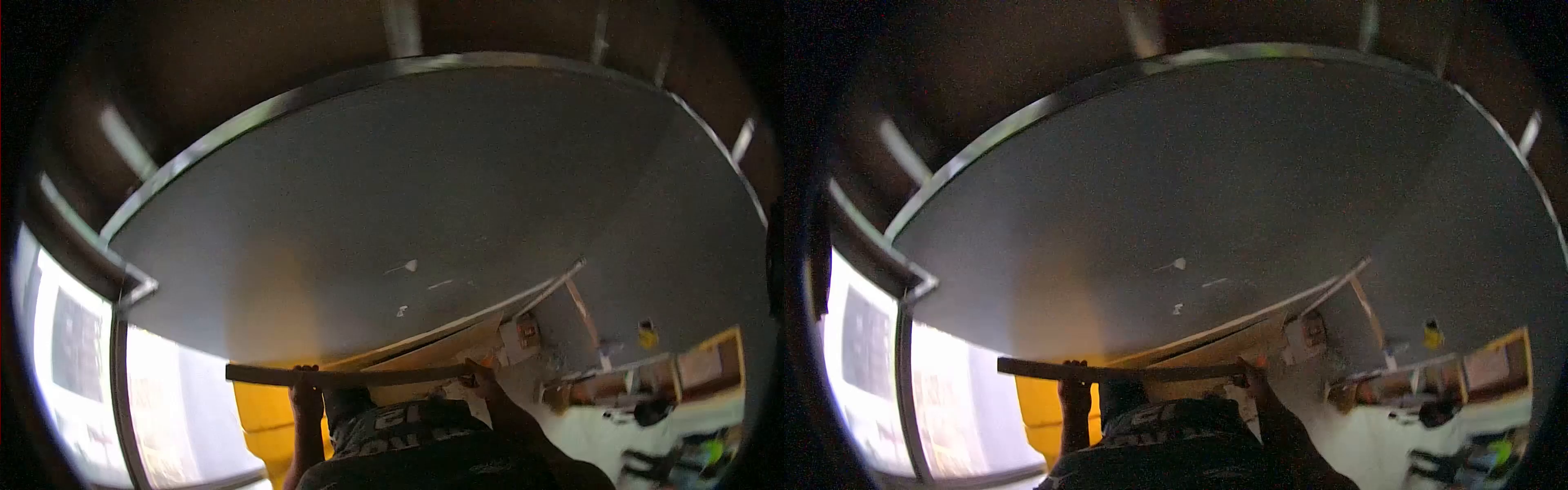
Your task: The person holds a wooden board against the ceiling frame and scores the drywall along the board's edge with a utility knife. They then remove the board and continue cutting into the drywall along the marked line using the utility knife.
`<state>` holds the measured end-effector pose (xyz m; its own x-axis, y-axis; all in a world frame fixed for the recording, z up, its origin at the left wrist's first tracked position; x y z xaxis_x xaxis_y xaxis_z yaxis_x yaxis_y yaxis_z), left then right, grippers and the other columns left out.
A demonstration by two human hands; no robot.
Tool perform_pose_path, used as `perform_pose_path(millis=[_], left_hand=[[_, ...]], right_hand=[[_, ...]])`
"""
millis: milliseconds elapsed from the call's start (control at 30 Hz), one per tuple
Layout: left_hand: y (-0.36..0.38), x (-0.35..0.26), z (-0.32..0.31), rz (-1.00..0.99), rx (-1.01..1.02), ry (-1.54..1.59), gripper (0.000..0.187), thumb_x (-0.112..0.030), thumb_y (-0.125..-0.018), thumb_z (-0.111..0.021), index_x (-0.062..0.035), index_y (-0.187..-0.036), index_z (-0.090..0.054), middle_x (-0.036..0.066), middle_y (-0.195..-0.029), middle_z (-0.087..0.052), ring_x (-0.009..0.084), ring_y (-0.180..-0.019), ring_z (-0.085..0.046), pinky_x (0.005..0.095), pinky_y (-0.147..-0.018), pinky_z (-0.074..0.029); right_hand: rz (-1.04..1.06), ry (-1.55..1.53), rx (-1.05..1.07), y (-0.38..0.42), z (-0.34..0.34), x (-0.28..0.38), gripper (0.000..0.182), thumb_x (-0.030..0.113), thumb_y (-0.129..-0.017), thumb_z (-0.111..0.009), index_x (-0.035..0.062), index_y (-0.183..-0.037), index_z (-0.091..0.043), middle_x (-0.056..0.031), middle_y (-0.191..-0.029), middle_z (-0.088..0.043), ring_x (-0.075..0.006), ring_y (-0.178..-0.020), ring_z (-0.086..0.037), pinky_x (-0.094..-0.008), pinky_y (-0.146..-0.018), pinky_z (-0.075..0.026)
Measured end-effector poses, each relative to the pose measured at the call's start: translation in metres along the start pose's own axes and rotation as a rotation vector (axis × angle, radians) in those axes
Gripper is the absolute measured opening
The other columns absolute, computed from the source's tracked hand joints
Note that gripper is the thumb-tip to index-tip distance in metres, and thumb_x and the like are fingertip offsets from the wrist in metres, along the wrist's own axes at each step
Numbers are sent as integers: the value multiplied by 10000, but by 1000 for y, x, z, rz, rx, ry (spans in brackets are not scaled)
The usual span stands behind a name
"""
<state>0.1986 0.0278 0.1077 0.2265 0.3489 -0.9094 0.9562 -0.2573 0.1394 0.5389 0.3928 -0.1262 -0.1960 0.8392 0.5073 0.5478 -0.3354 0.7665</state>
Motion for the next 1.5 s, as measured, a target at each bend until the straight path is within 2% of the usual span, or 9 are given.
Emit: perform_pose_path(millis=[33, 167, 500, 567, 700, 1133, 1300, 1433, 1500], left_hand=[[-2, -4, -19, 46, 157, 291, 192, -195, -1000, -639, -68, -1127, -573, 65, -1066, -611, 263, -1074, -612, 454, -995, -488], [-6, -19, -68, -171, 293, -57, 443, -371, -979, -683, -61, -1262, -542, 103, -1134, -607, 265, -1164, -582, 464, -1035, -474], [21, 18, -164, -360, 731, -551, 702, -312, -793, -853, -62, -1349, -505, 122, -1254, -598, 272, -1189, -577, 449, -1029, -486], [41, 31, -179, -635, 906, -1090, 730, -373, -778, -877, -47, -1311, -500, 128, -1220, -572, 282, -1131, -579, 426, -979, -508], [64, 59, -194, -236, 956, -843, 716, -296, -784, -876, -41, -1344, -510, 122, -1221, -584, 277, -1125, -579, 427, -976, -504], [42, 105, -170, -170, 1073, -863, 664, -68, -772, -869, -24, -1343, -533, 113, -1217, -621, 244, -1152, -580, 397, -996, -493], [72, 86, -206, -9, 1044, -623, 658, -29, -745, -879, -9, -1312, -544, 104, -1204, -609, 259, -1137, -574, 400, -993, -486], [57, 111, -193, -130, 1102, -805, 647, -32, -754, -874, -12, -1311, -545, 106, -1216, -588, 271, -1129, -570, 399, -974, -498], [56, 112, -191, -518, 1223, -871, 657, -18, -737, -852, -55, -1321, -552, 112, -1248, -606, 265, -1188, -577, 402, -999, -508]], right_hand=[[14, -62, -20, -2, -1, 6, 615, 282, -954, -743, 19, -1446, -484, -182, -1177, -658, -255, -968, -711, -366, -769, -613], [193, 835, -297, -36, 57, -5, 575, 343, -897, -758, -23, -1269, -517, -167, -890, -700, -227, -638, -680, -387, -592, -583], [444, 554, -501, 65, 105, -12, 247, 214, -827, -679, -7, -938, -685, -132, -699, -666, -230, -533, -643, -409, -456, -481], [162, 698, -371, 47, 123, -54, 228, 238, -774, -709, 12, -806, -704, -130, -645, -659, -259, -546, -653, -457, -492, -481], [130, 790, -385, 22, 150, -90, 234, 247, -764, -716, 18, -809, -707, -132, -655, -664, -263, -563, -661, -459, -514, -490], [213, 999, -405, 51, 110, -51, 267, 287, -720, -746, 42, -822, -719, -142, -700, -688, -283, -634, -692, -467, -611, -529], [420, 787, -432, 15, 112, -75, 116, 187, -724, -752, 104, -716, -671, -52, -613, -555, -218, -534, -493, -465, -513, -390], [283, 831, -426, 23, 117, -92, 167, 233, -741, -743, 85, -791, -683, -84, -659, -595, -248, -585, -546, -470, -558, -429], [223, 837, -435, 25, 123, -103, 202, 256, -750, -738, 76, -828, -689, -100, -682, -614, -262, -611, -573, -473, -580, -448]])
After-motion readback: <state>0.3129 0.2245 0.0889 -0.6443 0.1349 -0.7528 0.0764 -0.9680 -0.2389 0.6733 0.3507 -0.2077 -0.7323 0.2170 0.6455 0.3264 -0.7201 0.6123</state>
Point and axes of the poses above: each hand's wrist, its own y-axis away from the middle knuckle, its own z-axis out of the back of the hand, x = y × z, the point moved 9 cm from there along -y, towards the middle knuckle
